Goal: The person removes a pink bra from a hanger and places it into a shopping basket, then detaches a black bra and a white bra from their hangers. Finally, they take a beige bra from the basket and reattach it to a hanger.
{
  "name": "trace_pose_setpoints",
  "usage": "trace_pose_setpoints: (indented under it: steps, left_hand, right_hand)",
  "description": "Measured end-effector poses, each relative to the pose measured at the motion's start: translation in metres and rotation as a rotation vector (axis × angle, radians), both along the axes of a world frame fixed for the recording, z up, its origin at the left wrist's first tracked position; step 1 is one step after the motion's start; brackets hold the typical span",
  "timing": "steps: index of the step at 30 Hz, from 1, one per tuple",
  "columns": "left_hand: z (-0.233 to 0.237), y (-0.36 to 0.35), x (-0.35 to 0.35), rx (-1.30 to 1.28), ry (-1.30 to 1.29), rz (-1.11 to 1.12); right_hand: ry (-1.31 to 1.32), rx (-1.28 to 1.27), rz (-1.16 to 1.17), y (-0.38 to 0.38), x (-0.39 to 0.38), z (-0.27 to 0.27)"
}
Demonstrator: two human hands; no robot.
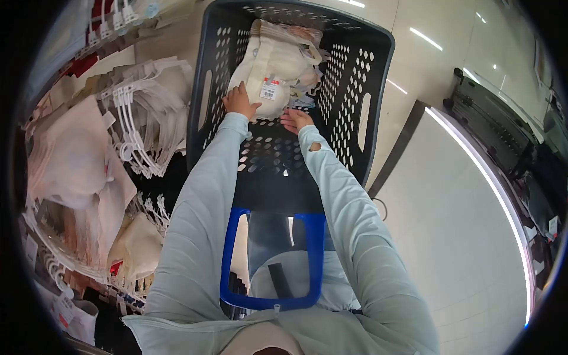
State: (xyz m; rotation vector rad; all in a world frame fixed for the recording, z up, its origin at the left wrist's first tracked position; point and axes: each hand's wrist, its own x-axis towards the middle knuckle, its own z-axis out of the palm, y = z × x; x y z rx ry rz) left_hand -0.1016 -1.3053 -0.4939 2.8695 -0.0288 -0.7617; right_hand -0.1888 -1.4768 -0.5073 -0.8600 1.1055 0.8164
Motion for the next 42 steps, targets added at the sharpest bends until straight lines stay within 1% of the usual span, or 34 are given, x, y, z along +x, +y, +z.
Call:
trace_pose_setpoints:
  steps: [2,4,5,6,7,8,9,10,11,12,13,14,16,18,19,21,22,24,25,27,28,30,31,32,34,35,36,37,39,40,42]
  left_hand:
    - [-0.008,-0.001,0.006,0.064,0.334,0.027]
    - [-0.015,0.000,0.007,0.116,0.345,0.008]
    - [-0.017,0.000,0.008,0.113,0.401,0.026]
    - [-0.016,0.000,0.010,0.110,0.456,0.045]
    - [-0.020,0.002,0.008,0.111,0.458,0.040]
    - [-0.022,0.006,0.006,0.052,0.460,0.022]
    - [-0.024,0.007,0.005,-0.006,0.460,0.006]
    - [-0.021,0.007,0.006,-0.003,0.458,0.004]
    - [-0.017,0.007,0.007,-0.080,0.474,0.012]
    - [-0.016,0.007,0.006,-0.156,0.493,0.021]
    - [-0.015,0.006,0.006,-0.154,0.496,0.022]
    - [-0.014,0.005,0.006,-0.174,0.493,0.015]
    - [-0.007,0.001,0.005,-0.191,0.498,0.011]
    - [0.003,-0.003,0.008,-0.208,0.502,0.014]
    - [0.001,-0.001,0.006,-0.202,0.506,0.016]
    - [0.000,0.001,0.004,-0.295,0.493,0.052]
    - [0.002,0.002,0.004,-0.291,0.495,0.055]
    - [0.005,0.005,0.003,-0.276,0.493,0.075]
    - [0.006,0.008,-0.001,-0.269,0.496,0.076]
    - [0.011,0.009,0.004,-0.328,0.522,0.106]
    - [0.017,0.009,0.005,-0.327,0.511,0.116]
    - [0.030,0.011,0.003,-0.453,0.558,0.190]
    - [0.031,0.010,0.000,-0.497,0.571,0.248]
    - [0.036,0.010,-0.001,-0.493,0.559,0.250]
    - [0.059,0.005,-0.004,-0.696,0.624,0.380]
    - [0.072,0.002,-0.007,-0.828,0.676,0.483]
    - [0.088,-0.003,-0.008,-0.835,0.662,0.477]
    - [0.104,-0.005,-0.010,-0.920,0.682,0.554]
    - [0.139,-0.008,-0.017,-1.100,0.742,0.739]
    - [0.164,-0.010,-0.020,-1.176,0.695,0.770]
    - [0.211,-0.008,-0.031,-1.227,0.649,0.869]
  right_hand:
    - [0.002,-0.018,-0.066,-0.006,0.010,0.006]
    - [-0.004,-0.035,-0.120,-0.009,0.015,0.009]
    - [0.001,-0.033,-0.127,-0.009,0.017,0.014]
    - [-0.026,-0.036,-0.151,-0.009,0.020,0.022]
    - [-0.054,-0.039,-0.174,-0.009,0.026,0.036]
    - [-0.125,-0.036,-0.202,-0.008,0.030,0.053]
    - [-0.196,-0.033,-0.230,-0.005,0.037,0.081]
    - [-0.344,0.020,-0.250,-0.003,0.044,0.119]
    - [-0.493,0.072,-0.269,-0.002,0.052,0.164]
    - [-0.670,0.163,-0.224,-0.005,0.062,0.214]
    - [-0.824,0.182,-0.226,-0.004,0.065,0.264]
    - [-0.781,0.260,-0.201,-0.010,0.065,0.306]
    - [-1.265,0.428,-0.480,-0.002,0.059,0.348]
    - [-1.205,0.417,-0.407,-0.025,0.033,0.390]
    - [-1.199,0.422,-0.411,-0.024,0.040,0.396]
    - [-1.187,0.505,-0.592,-0.018,0.052,0.403]
    - [-1.183,0.509,-0.595,-0.018,0.050,0.400]
    - [-1.362,0.700,-0.614,-0.018,0.044,0.393]
    - [-1.358,0.704,-0.620,-0.020,0.047,0.400]
    - [-1.045,0.879,-0.550,-0.028,0.063,0.417]
    - [-1.047,0.893,-0.539,-0.024,0.063,0.413]
    - [-1.475,0.988,-0.764,-0.003,0.059,0.405]
    - [-1.483,1.002,-0.760,0.000,0.057,0.410]
    - [-1.446,0.964,-0.793,0.003,0.055,0.417]
    - [-1.412,0.932,-0.819,-0.002,0.044,0.429]
    - [-1.309,0.901,-0.672,-0.015,0.034,0.431]
    - [-1.210,0.865,-0.526,-0.025,0.024,0.432]
    - [-1.225,0.872,-0.515,-0.031,0.019,0.428]
    - [-1.281,0.360,-0.199,-0.039,0.025,0.402]
    - [-1.290,0.100,-0.048,-0.041,0.030,0.386]
    - [-1.259,-0.431,0.230,-0.038,0.028,0.368]
